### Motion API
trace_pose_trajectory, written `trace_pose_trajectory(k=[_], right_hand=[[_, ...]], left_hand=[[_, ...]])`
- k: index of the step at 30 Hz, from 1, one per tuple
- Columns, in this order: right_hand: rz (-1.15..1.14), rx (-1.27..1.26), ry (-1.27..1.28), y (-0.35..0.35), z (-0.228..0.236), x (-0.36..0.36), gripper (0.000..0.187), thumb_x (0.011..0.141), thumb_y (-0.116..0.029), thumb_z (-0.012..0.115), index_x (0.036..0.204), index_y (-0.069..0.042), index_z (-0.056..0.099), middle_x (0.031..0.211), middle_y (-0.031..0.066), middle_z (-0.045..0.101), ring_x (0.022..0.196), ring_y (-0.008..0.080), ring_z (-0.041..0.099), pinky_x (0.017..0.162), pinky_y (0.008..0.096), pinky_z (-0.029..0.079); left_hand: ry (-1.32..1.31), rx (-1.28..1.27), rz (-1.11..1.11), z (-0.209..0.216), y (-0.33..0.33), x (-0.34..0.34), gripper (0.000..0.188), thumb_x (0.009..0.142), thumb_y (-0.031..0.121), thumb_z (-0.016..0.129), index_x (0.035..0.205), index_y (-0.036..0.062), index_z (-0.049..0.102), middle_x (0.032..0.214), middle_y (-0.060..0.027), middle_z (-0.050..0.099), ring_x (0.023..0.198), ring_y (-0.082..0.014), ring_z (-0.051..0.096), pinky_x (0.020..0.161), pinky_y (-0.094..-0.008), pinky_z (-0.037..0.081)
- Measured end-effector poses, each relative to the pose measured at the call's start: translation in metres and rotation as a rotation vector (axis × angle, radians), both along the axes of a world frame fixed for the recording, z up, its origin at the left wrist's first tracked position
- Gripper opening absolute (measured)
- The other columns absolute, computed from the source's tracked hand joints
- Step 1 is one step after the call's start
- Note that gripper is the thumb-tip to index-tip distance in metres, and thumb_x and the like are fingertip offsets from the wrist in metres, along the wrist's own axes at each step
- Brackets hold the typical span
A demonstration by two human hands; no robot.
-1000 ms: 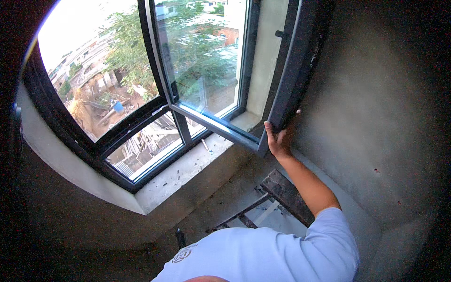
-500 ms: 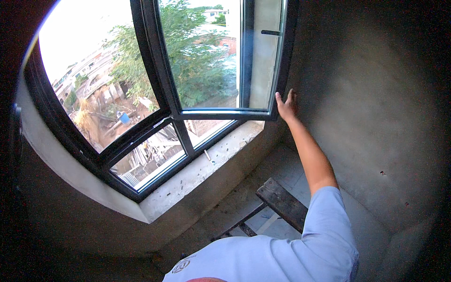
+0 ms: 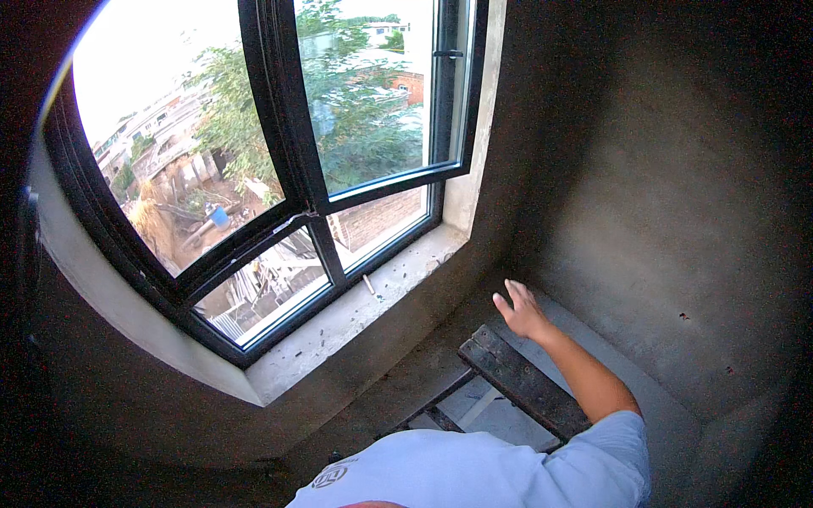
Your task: The person carries a step ladder and a caulking gun into a room, positions the ladder under a window, and climbs it. They apply sealant along the window frame seams using the caulking gun, then descend and place the tools on the windowsill.
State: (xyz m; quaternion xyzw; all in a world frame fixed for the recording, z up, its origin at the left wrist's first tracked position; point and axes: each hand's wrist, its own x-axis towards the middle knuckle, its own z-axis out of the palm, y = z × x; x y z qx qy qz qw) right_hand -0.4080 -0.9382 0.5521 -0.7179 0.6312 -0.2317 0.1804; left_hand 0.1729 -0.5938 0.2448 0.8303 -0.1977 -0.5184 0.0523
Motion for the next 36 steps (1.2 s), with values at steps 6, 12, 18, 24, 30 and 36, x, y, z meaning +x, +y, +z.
trace_pose_trajectory(k=[6, 12, 18, 24, 30, 36], right_hand=[[-0.078, 0.183, 0.054, 0.065, -0.015, 0.001, 0.076, 0.104, -0.057, 0.04, 0.15, 0.004, 0.042, 0.152, 0.0268, 0.042, 0.143, 0.0409, 0.039, 0.119, 0.044, 0.031], [-0.143, 0.133, 0.068, 0.093, -0.005, 0.011, 0.069, 0.105, -0.055, 0.037, 0.144, 0.001, 0.051, 0.142, 0.0259, 0.054, 0.132, 0.0424, 0.05, 0.112, 0.0454, 0.039], [-0.084, 0.125, 0.147, 0.113, 0.007, 0.032, 0.059, 0.106, -0.05, 0.039, 0.133, -0.003, 0.062, 0.128, 0.0212, 0.065, 0.12, 0.0417, 0.06, 0.103, 0.0468, 0.047], [-0.079, 0.111, 0.09, 0.109, 0.014, 0.036, 0.056, 0.107, -0.047, 0.039, 0.129, -0.003, 0.064, 0.118, 0.0259, 0.068, 0.113, 0.0448, 0.063, 0.096, 0.0495, 0.05], [0.02, 0.185, 0.053, 0.114, 0.021, 0.031, 0.055, 0.106, -0.047, 0.041, 0.133, -0.002, 0.056, 0.11, 0.0316, 0.068, 0.105, 0.0496, 0.064, 0.092, 0.0553, 0.05], [0.114, 0.132, -0.018, 0.109, 0.018, 0.031, 0.061, 0.104, -0.05, 0.044, 0.136, 0.002, 0.052, 0.11, 0.0339, 0.067, 0.102, 0.0521, 0.064, 0.089, 0.0572, 0.051]], left_hand=[[0.017, 0.011, 0.008, -0.007, 0.003, 0.0, 0.057, 0.064, 0.024, 0.09, 0.108, -0.0066, 0.07, 0.102, -0.0169, 0.073, 0.088, -0.0249, 0.071, 0.076, -0.0418, 0.057], [0.025, 0.016, 0.022, -0.011, 0.009, 0.002, 0.058, 0.064, 0.024, 0.09, 0.109, -0.0067, 0.07, 0.102, -0.0168, 0.073, 0.088, -0.0247, 0.071, 0.076, -0.0417, 0.057], [0.017, 0.018, 0.038, -0.008, 0.026, 0.009, 0.058, 0.064, 0.024, 0.09, 0.109, -0.0067, 0.07, 0.102, -0.0167, 0.073, 0.088, -0.0245, 0.071, 0.075, -0.0416, 0.057], [-0.006, 0.025, 0.063, 0.0, 0.065, 0.016, 0.058, 0.064, 0.024, 0.09, 0.109, -0.0068, 0.069, 0.102, -0.0166, 0.073, 0.088, -0.0243, 0.071, 0.075, -0.0414, 0.057], [-0.037, 0.077, 0.112, 0.007, 0.13, 0.016, 0.059, 0.063, 0.023, 0.09, 0.109, -0.0069, 0.069, 0.102, -0.0164, 0.073, 0.087, -0.0241, 0.071, 0.075, -0.0413, 0.057], [-0.047, 0.145, 0.132, 0.041, 0.185, -0.011, 0.059, 0.063, 0.023, 0.089, 0.11, -0.0065, 0.069, 0.102, -0.0165, 0.073, 0.087, -0.0242, 0.071, 0.075, -0.0411, 0.057]])
